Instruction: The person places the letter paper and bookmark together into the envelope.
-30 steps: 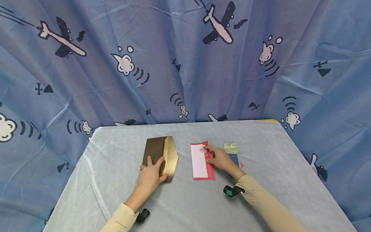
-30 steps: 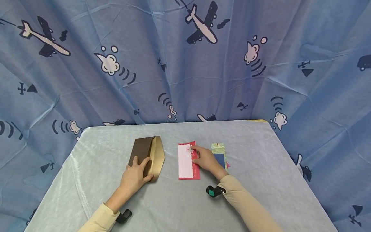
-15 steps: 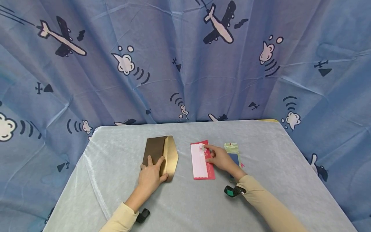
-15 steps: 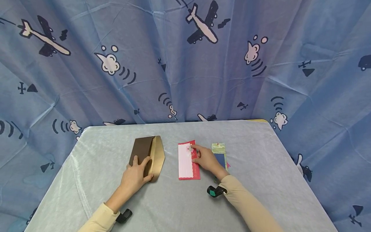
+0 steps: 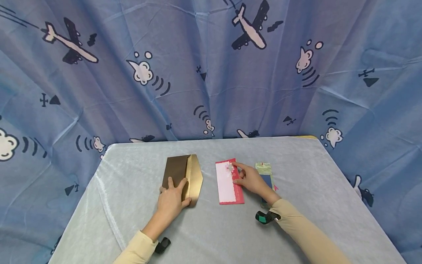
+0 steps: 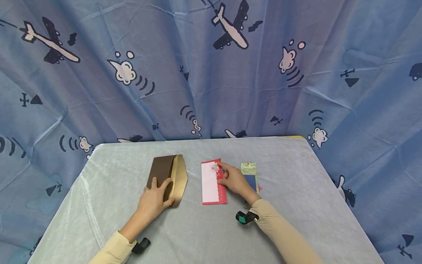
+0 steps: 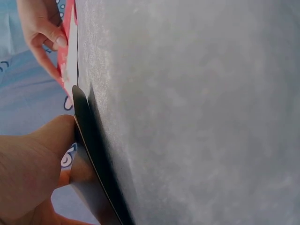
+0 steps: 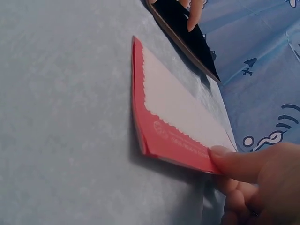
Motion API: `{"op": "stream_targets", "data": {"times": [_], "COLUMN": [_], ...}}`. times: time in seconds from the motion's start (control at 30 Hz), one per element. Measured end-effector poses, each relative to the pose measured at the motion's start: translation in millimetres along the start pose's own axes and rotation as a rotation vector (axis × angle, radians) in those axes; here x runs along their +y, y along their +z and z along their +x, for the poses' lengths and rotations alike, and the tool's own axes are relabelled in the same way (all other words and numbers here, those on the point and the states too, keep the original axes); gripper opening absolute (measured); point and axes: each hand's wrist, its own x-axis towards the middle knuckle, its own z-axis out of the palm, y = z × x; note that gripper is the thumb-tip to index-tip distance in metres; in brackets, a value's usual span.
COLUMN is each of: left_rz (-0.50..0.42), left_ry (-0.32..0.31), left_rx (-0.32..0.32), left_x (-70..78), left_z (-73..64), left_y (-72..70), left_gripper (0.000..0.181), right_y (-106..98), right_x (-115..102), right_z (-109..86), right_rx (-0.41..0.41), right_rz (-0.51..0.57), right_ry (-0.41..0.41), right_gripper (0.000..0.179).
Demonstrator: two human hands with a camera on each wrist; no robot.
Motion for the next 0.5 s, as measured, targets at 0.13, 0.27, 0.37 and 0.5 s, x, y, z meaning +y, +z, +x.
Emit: {"op": "stream_targets", "data": {"times": [0.13,0.27,0.37,0.5], "left_rz": [-0.004,-0.005,-0.004,0.001], "left_ry": [0.002,0.007,0.011,0.013], "left_rx": [0.009,0.013,0.015,0.020], "left_x": [0.4,0.1,-0.2,-0.5], "left_z": [-1.2,-0.9,-0.6,-0.4], "left_y": [-0.5,-0.2,0.0,0.3], "left_gripper": [0.070,0.070,0.070,0.070], "right_y": [-0.5,-0.9,-1.7,-2.3], "right_x": [-2.1,-4.4,-6.6,-8.8], "right_z": [0.5,1.9,2.5,3.5], "right_rx": [0.005,0.003,0.003,0.007], "right_rz": [0.035,0.062,0.085,0.115], "right_ry": [0.000,0.016,0.020,0.023], "right_gripper": [0.071,0.072,0.072,0.071]}}
